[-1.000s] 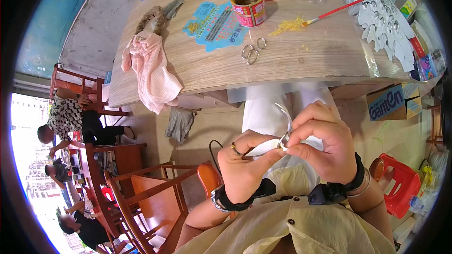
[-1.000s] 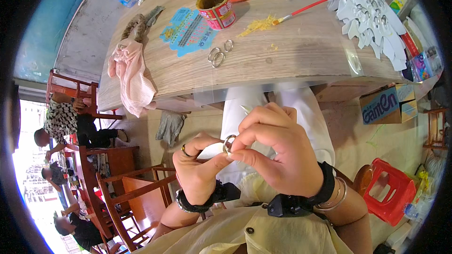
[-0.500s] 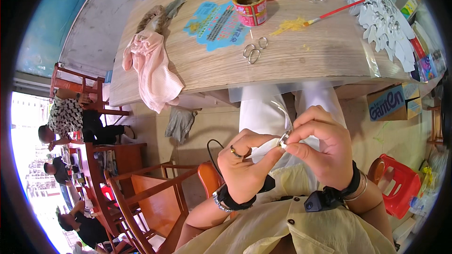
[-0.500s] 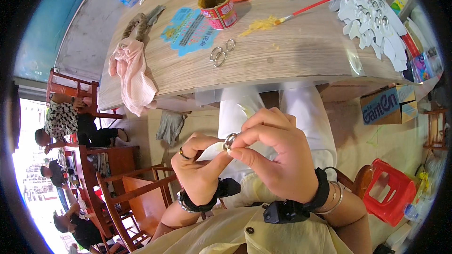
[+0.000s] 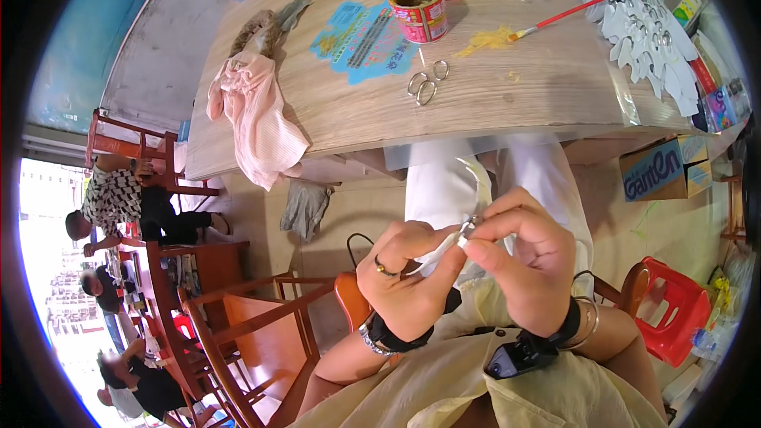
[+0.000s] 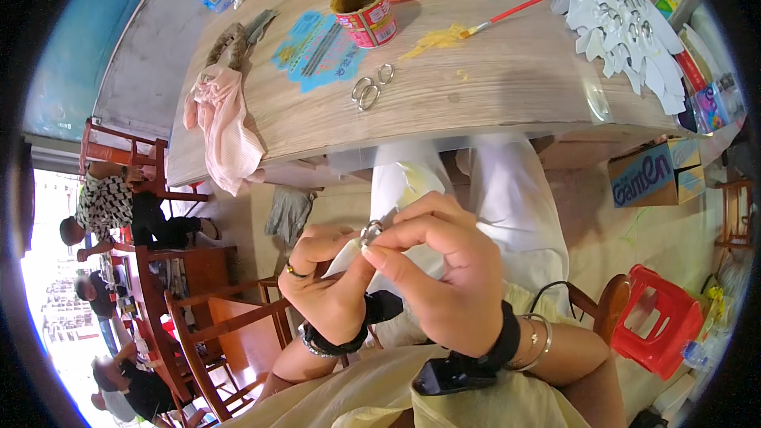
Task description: Applying glue and assembling shoe components.
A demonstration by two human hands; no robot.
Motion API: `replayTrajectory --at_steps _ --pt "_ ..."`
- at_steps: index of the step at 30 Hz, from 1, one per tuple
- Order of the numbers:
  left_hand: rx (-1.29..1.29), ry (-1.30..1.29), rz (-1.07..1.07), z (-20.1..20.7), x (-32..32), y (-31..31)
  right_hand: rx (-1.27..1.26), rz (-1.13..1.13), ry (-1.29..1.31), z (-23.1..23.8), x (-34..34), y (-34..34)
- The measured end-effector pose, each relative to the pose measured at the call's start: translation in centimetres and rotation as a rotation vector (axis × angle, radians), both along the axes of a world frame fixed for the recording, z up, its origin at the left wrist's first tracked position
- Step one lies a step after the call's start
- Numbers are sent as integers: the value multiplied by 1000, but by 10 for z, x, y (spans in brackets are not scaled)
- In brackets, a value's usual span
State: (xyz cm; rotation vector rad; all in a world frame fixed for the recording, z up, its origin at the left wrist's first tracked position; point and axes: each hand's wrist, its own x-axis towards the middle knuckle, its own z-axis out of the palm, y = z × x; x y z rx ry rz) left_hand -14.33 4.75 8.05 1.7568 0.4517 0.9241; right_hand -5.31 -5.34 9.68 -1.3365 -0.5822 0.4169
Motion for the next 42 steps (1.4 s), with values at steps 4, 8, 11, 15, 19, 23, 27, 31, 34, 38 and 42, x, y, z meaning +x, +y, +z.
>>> replayTrajectory --at_steps 4,8,11,15,19,23,27,31,34,38,42 --pt "128 -28 66 -4 2 2 -60 -63 -46 0 -8 5" --pt "227 -54 132 -8 5 0 -97 -119 -142 -3 -13 9" --pt "319 -58 160 -13 5 6 -176 -106 -244 5 -16 8" --pt "373 -72 210 -19 5 16 -180 53 -360 16 -22 2" --pt "417 -58 244 -20 4 18 -168 172 -341 19 -25 1" --pt "486 -74 249 -23 6 20 -190 182 -368 22 -29 4" --pt "430 -126 257 -29 5 19 -229 168 -441 24 -29 6" --pt "498 -116 295 -30 6 16 -259 136 -535 24 -30 6" --pt "457 -141 272 -34 3 14 -263 87 -592 24 -31 7" --pt "498 -177 200 -33 4 17 -277 39 -671 21 -29 7" --pt "438 -140 22 -26 1 18 -333 -46 -762 17 -27 5"
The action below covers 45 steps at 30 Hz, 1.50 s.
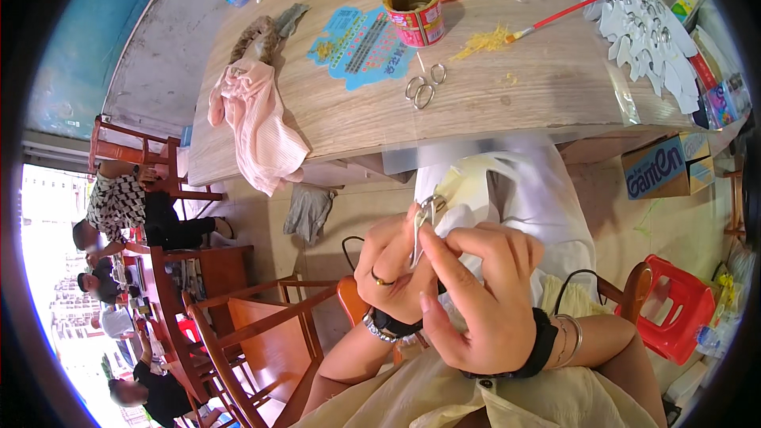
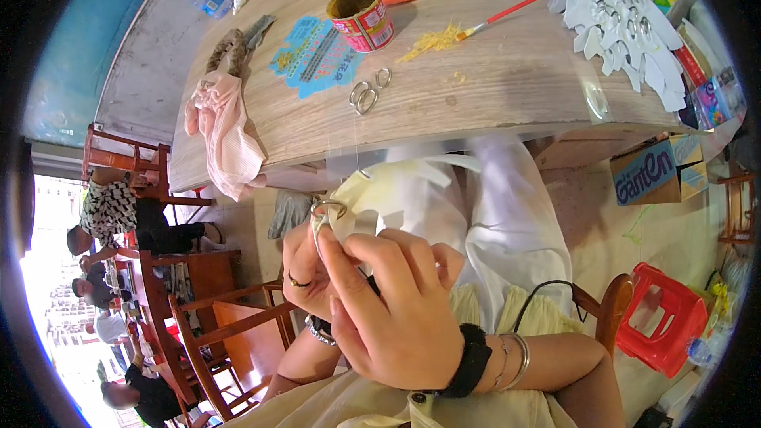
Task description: Applying glue and assembling shoe components.
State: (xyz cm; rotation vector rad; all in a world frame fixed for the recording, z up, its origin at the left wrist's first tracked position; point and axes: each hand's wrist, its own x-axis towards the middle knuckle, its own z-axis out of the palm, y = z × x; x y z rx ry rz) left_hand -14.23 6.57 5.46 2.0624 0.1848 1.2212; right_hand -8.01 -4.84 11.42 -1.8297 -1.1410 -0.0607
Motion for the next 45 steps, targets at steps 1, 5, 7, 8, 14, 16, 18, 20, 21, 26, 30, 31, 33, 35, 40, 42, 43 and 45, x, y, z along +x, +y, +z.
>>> replayTrajectory --at_steps 1,5,7,8,14,16,18,20,21,26,30,31,33,35,40,42,43,45 --pt "-54 1 -46 1 0 -1 -19 -18 -46 1 3 0" --pt "-273 67 -240 3 -7 2 -30 -79 -175 -1 8 -4" --pt "-417 86 -337 11 -10 0 -23 -92 -214 -3 11 -6" --pt "-456 80 -366 9 -11 1 -19 -109 -236 -4 13 -6" --pt "-898 83 -359 21 -11 -9 -25 -222 -352 -14 11 -4" --pt "-944 46 -344 21 -10 -13 -3 -255 -396 -18 11 -1" --pt "-1038 -5 -396 22 -10 -16 14 -271 -420 -21 12 -1" --pt "-1178 -73 -517 25 -9 -14 16 -255 -422 -20 14 0" --pt "-1175 -88 -542 28 -7 -13 7 -233 -441 -19 16 -3" --pt "-1157 4 -441 36 -9 -12 40 -212 -574 -28 23 -8" --pt "-1132 98 -368 48 -7 -12 23 -209 -607 -29 24 -10" --pt "-1135 130 -349 48 -8 -11 16 -212 -616 -30 24 -10" --pt "-1152 164 -323 48 -9 -9 0 -219 -631 -32 23 -10" --pt "-1189 135 -324 45 -8 -8 -14 -229 -631 -33 21 -11" --pt "-1248 99 -337 47 -7 -7 -35 -234 -619 -35 19 -12" --pt "-1243 110 -359 47 -8 -4 -30 -235 -626 -34 19 -12" --pt "-1238 99 -361 47 -8 -4 -21 -220 -629 -37 19 -13" --pt "-1231 78 -362 46 -8 -4 -3 -191 -633 -43 19 -14"
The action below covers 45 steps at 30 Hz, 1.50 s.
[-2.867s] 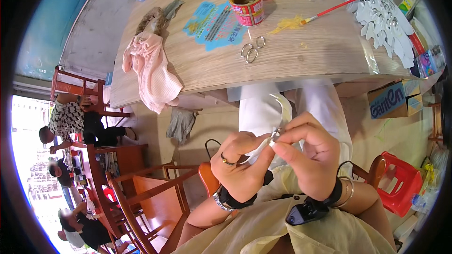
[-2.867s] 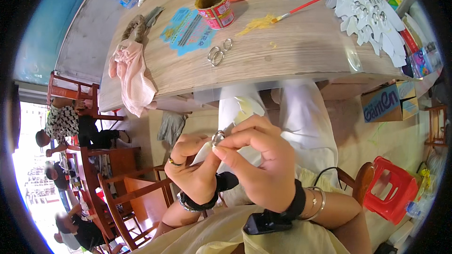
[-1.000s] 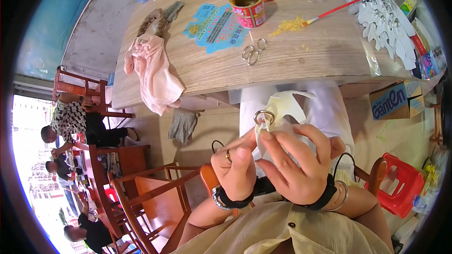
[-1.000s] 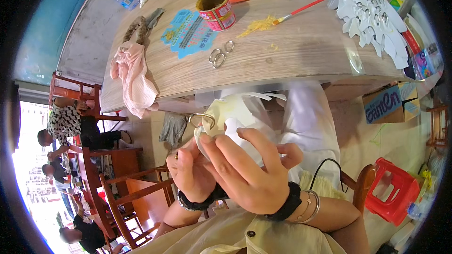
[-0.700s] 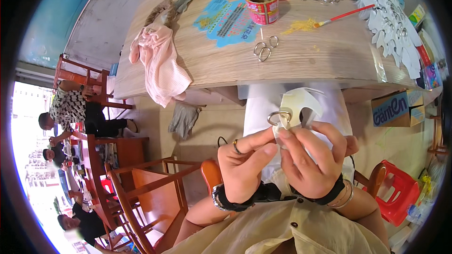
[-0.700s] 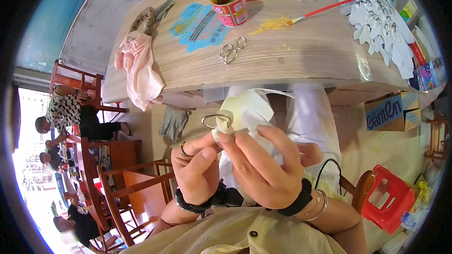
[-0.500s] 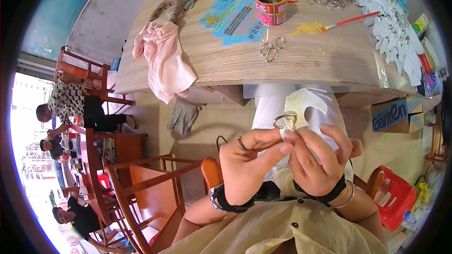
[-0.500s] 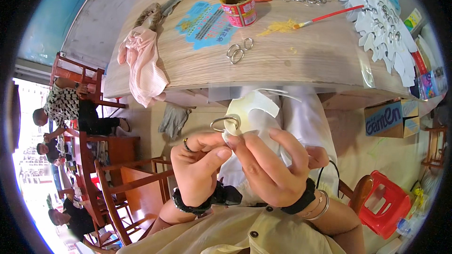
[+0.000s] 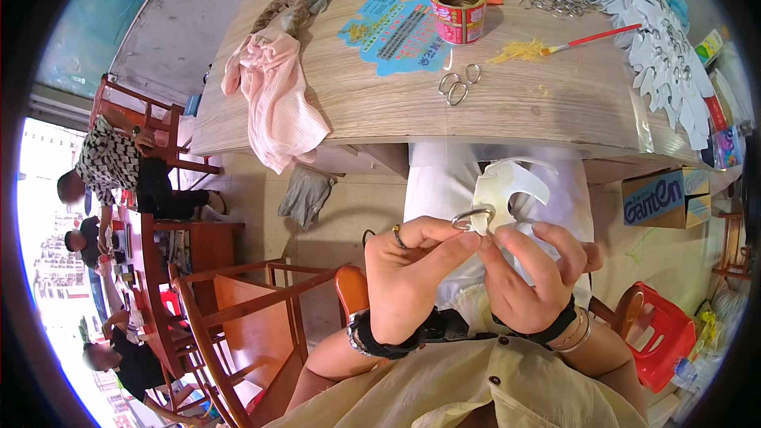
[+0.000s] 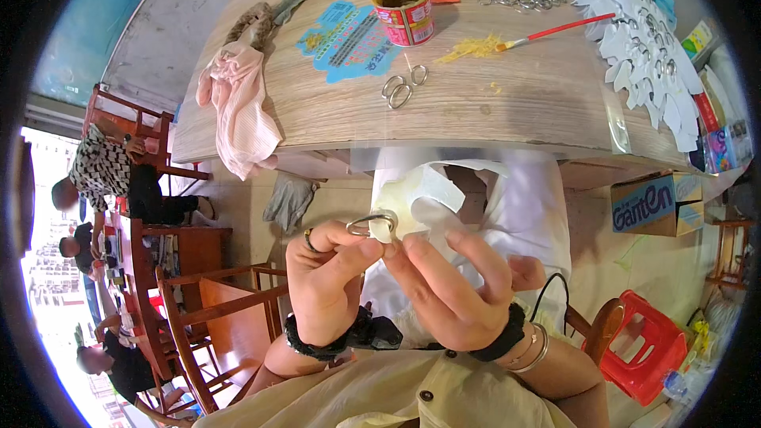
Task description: Applying glue and assembling shoe components.
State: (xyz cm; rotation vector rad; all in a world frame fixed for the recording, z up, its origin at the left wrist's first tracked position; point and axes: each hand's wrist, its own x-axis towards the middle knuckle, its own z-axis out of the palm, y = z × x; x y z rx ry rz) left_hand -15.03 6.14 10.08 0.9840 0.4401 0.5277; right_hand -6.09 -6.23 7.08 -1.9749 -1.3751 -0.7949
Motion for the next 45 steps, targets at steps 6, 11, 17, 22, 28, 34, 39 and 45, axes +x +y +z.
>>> replayTrajectory --at_steps 6,11,17,22,28,34,39,45 --pt "3 -39 20 -2 0 -1 22 -25 30 9 -2 3" --pt "33 0 72 -2 0 2 3 91 143 13 -1 -1" --pt "236 155 93 3 1 3 -20 269 407 25 10 -13" --pt "576 289 142 -3 2 1 2 327 606 43 17 -18" --pt "1031 216 124 -1 6 0 66 210 612 47 18 3" --pt "1147 178 106 3 7 -2 77 108 526 39 19 9" --pt "1244 154 148 2 8 -2 82 104 542 41 21 8" --pt "1332 108 168 1 10 -1 54 104 582 43 21 7"
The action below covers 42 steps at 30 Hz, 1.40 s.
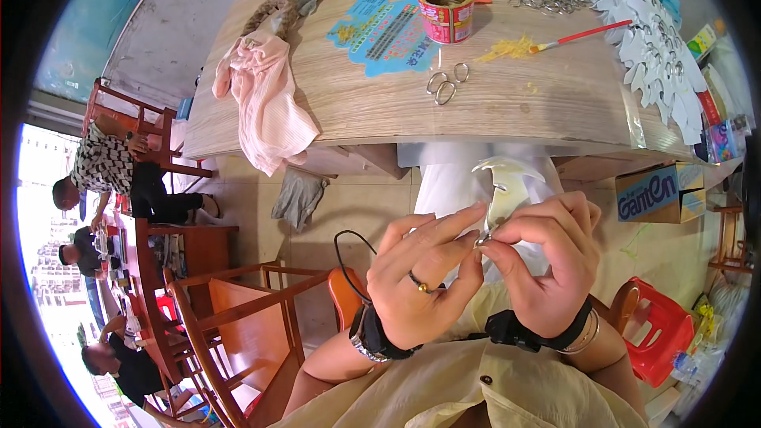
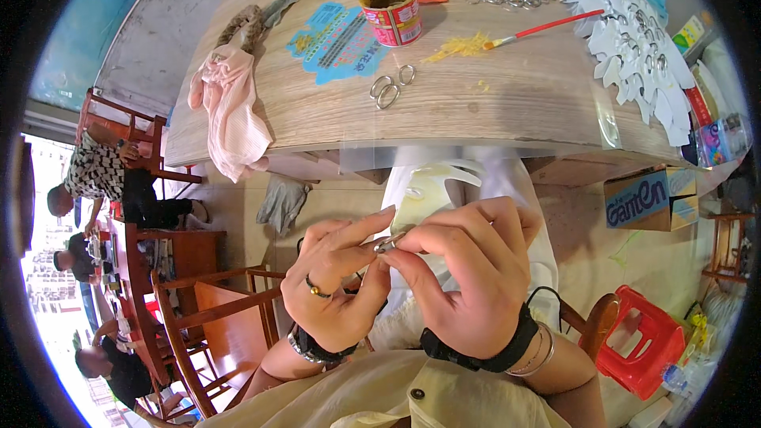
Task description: Applying glue and assembling shoe components.
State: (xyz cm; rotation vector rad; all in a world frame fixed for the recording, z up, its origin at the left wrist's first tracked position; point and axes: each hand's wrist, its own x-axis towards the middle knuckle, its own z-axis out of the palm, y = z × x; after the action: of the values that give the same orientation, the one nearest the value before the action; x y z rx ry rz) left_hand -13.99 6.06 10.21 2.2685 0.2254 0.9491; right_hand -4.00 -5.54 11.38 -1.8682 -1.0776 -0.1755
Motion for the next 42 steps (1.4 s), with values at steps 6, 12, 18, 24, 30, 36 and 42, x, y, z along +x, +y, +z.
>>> replayTrajectory --at_steps 6,12,18,24,30,36,42 --pt "-67 16 -12 -1 1 -2 -10 33 30 -4 2 -3" --pt "-151 69 -11 -2 -2 -3 -40 56 8 -5 4 -5" --pt "-406 123 -28 -3 -4 -5 -35 76 -36 -8 3 -6" --pt "-619 96 -63 -5 -4 -5 -18 82 -95 -8 1 -6" --pt "-901 142 -117 1 -4 -6 -4 78 -56 -10 2 -6" --pt "-936 121 -147 -5 -3 -3 -44 64 -39 -10 3 -6" --pt "-932 75 -228 -9 -2 1 -63 103 -7 -6 4 -6"
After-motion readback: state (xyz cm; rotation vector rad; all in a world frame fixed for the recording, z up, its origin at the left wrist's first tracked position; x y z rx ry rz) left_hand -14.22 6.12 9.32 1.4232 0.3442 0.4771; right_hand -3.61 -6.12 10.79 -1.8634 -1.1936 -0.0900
